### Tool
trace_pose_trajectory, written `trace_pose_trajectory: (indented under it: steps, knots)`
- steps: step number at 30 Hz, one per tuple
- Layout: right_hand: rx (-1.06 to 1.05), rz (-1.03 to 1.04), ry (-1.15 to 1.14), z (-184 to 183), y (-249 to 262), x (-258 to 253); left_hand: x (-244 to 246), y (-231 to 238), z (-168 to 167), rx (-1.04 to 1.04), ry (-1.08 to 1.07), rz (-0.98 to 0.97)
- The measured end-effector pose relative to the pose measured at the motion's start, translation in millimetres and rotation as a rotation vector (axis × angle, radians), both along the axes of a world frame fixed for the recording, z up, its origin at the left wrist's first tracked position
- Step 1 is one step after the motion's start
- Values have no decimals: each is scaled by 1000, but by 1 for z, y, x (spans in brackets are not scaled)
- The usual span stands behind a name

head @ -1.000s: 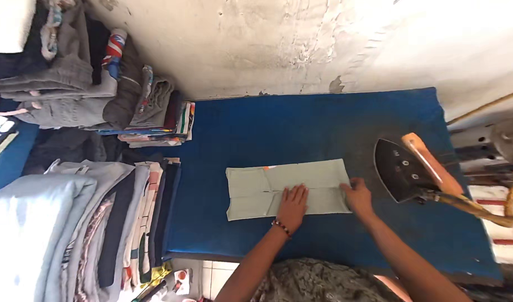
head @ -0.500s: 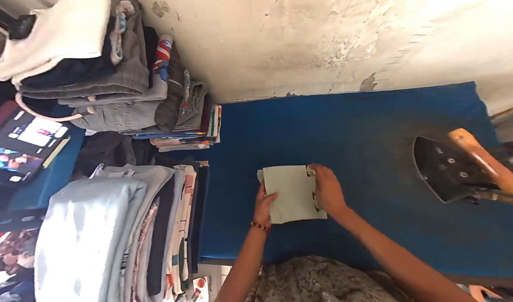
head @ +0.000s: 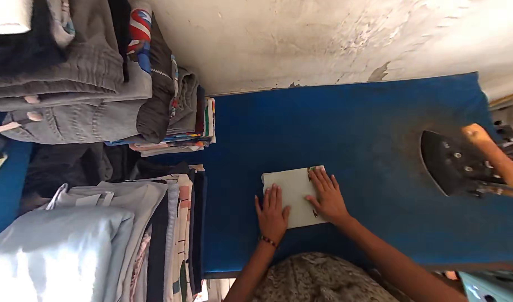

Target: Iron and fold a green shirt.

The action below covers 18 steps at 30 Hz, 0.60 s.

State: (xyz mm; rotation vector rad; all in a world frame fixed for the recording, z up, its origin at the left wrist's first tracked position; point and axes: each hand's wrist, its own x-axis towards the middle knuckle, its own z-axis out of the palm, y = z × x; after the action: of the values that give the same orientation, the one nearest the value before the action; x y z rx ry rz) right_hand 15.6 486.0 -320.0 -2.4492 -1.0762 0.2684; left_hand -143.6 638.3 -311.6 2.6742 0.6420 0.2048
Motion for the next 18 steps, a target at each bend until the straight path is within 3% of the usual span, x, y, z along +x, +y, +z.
trace_pose_trajectory:
  steps: [3,5,7,9,11,13,15,18]
  knots:
    - [125,-338,199,23,-13,-12,2,-2,17,3,15,11]
    - [108,-512,455,41,-11,-15,7,-7,32,1,-55,0]
    - [116,-549,760,63,-2,-1,23,-12,55,-254,42,25]
    - [182,-408,851,98,7,13,51,-10,81,-731,139,191]
    - [231,-166,661,141,7,19,78,-10,110,-1200,6,402]
    - [265,80,350,174,-4,20,99,-11,144,-1536,-133,494]
    - [244,249,53,191,-19,17,111,-16,167,-1673,-221,516]
    - [182,345,-157,183,-42,0,114,-19,162,-1752,-212,373]
